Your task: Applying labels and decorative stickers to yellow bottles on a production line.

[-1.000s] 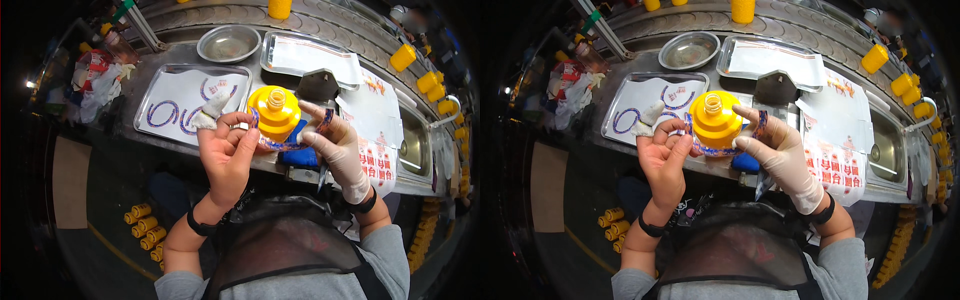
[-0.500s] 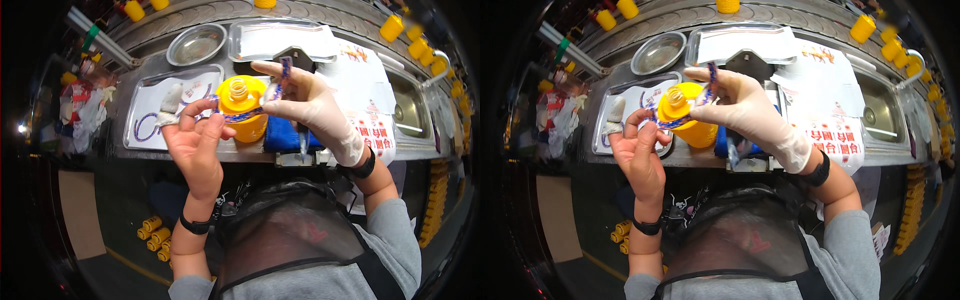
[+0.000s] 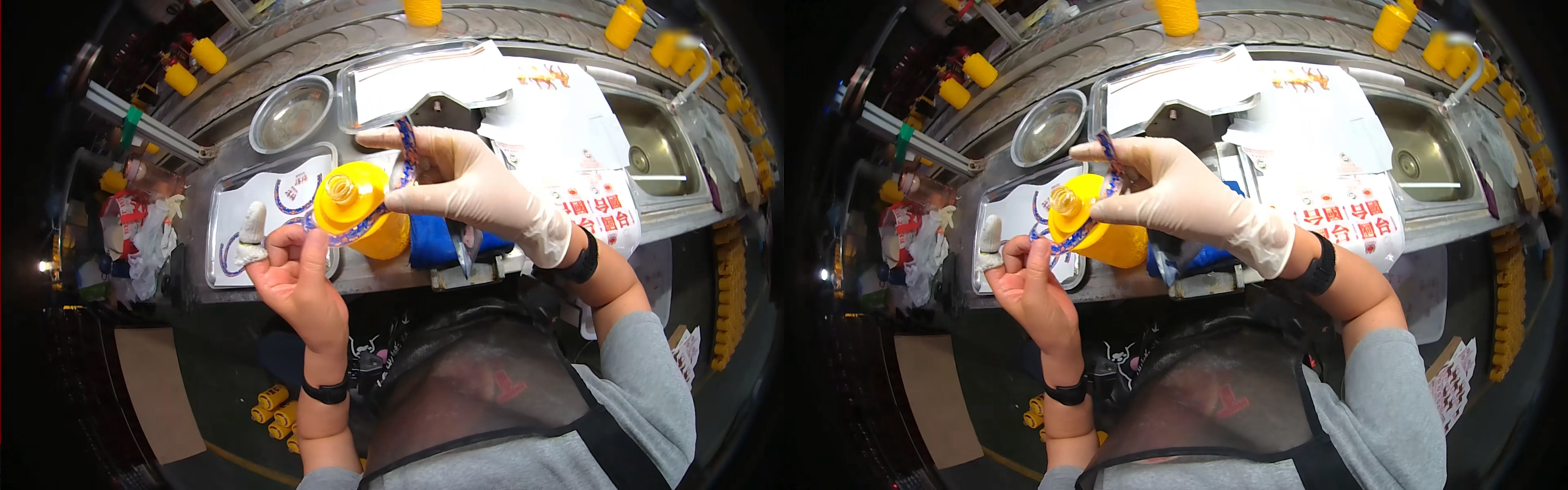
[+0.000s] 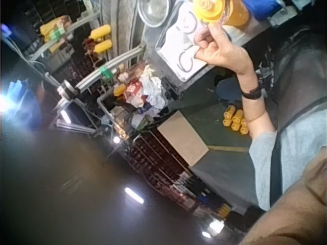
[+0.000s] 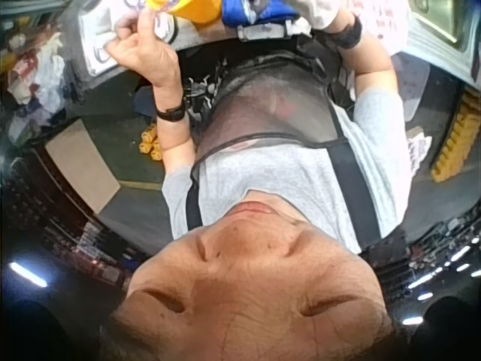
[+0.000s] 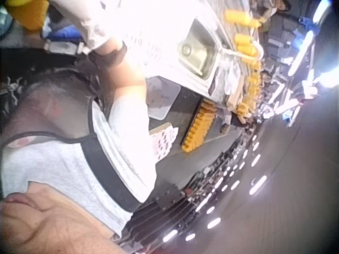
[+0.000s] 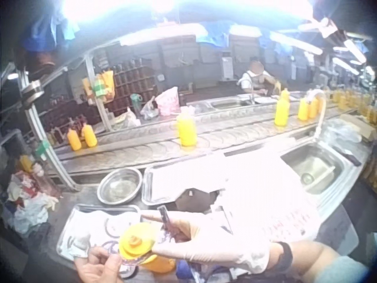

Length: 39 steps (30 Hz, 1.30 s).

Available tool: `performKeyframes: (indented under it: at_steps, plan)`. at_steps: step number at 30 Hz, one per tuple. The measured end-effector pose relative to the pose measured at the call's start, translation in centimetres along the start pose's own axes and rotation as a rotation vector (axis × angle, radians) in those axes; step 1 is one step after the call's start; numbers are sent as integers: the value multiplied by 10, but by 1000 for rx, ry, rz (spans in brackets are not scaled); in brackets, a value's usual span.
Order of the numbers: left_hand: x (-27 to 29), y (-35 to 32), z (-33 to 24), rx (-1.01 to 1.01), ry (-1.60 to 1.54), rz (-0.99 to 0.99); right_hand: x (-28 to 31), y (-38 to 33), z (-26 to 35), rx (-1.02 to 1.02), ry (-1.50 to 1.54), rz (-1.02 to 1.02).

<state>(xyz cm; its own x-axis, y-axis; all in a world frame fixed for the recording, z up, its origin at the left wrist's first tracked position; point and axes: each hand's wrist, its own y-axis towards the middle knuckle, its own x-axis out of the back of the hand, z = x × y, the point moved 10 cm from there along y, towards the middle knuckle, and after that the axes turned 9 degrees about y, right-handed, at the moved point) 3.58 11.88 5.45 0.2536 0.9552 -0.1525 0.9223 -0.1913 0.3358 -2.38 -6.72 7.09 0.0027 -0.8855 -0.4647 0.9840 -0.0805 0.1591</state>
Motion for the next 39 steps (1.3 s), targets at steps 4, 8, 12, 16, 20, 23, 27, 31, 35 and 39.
performKeyframes:
  at_steps: [4, 8, 12, 16, 20, 23, 27, 31, 35, 39]
  plan:
    - [-4, -10, 0, -29, 21, -39, 5, 0, -9, -33, -58, -5]
    - [-5, -15, 4, -73, 25, -23, 15, -1, -12, -118, -205, -44]
    - [-8, -15, 3, -130, 64, -32, 18, 4, -6, -97, -305, -66]
    - [-5, -13, 15, -98, -9, -53, 26, 8, -6, -132, -344, -80]
    - [-7, -12, 20, -90, -43, -44, 29, 14, -5, -112, -345, -102]
    - [-6, -13, 20, -63, -53, -44, 32, 19, -9, -115, -344, -107]
    - [-6, -12, 26, -60, -94, -38, 35, 19, -15, -220, -220, -123]
    - [-4, -14, 23, -13, -111, -58, 29, 15, -28, -240, -7, -140]
    - [-3, -15, 25, 14, -171, -53, 25, 13, -29, -166, -210, -131]
    - [3, -17, 28, 22, -211, -76, 24, 10, -25, -190, -193, -162]
